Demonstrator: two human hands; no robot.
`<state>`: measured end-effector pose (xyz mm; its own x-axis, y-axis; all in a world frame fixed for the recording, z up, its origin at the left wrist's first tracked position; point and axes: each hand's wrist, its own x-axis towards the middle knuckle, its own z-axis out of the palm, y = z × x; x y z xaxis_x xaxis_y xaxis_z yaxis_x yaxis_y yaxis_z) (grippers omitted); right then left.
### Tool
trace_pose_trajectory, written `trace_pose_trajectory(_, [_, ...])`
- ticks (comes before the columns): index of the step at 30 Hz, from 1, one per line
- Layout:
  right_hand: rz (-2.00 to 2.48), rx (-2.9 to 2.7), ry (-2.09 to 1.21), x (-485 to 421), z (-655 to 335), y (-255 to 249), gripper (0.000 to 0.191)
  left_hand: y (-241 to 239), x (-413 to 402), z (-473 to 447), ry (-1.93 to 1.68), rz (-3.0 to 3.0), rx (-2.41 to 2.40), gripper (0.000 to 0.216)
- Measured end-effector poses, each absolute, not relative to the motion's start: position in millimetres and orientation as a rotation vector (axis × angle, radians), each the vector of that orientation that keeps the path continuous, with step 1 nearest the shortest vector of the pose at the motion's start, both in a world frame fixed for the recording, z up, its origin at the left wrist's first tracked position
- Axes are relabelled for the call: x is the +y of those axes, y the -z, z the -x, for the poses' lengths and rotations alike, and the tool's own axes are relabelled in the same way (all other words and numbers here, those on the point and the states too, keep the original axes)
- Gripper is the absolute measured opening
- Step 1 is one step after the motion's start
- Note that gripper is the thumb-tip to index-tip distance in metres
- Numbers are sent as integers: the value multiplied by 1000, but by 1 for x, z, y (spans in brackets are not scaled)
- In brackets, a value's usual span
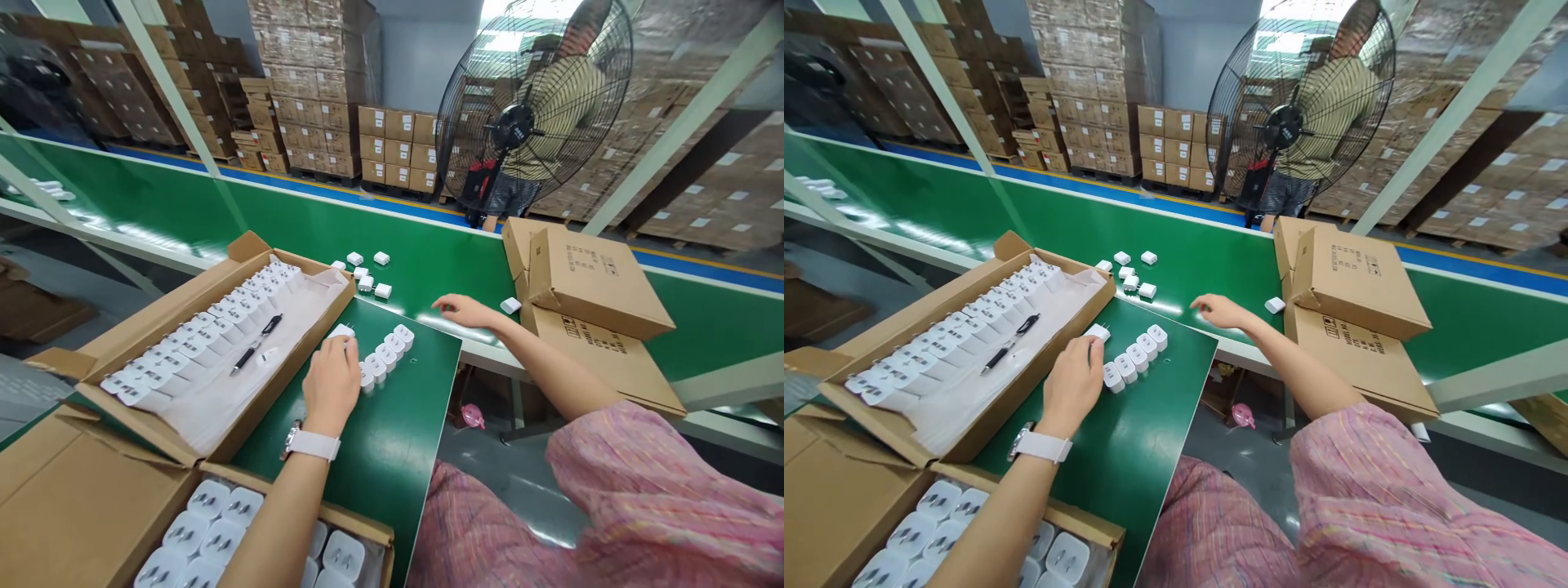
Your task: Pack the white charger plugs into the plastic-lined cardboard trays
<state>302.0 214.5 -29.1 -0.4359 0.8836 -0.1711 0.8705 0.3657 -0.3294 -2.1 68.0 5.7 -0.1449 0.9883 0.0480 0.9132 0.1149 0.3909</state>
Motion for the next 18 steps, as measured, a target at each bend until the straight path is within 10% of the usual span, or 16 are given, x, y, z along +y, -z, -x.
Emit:
trace_pose_trajectory(8, [2117, -2434, -253, 231, -433, 56, 50, 13, 88, 28, -429, -1960, 2161, 52])
trace_pose_trajectory(18, [1504, -2624, -249, 240, -363, 38, 47, 9, 123, 21, -229, -2078, 2131, 37])
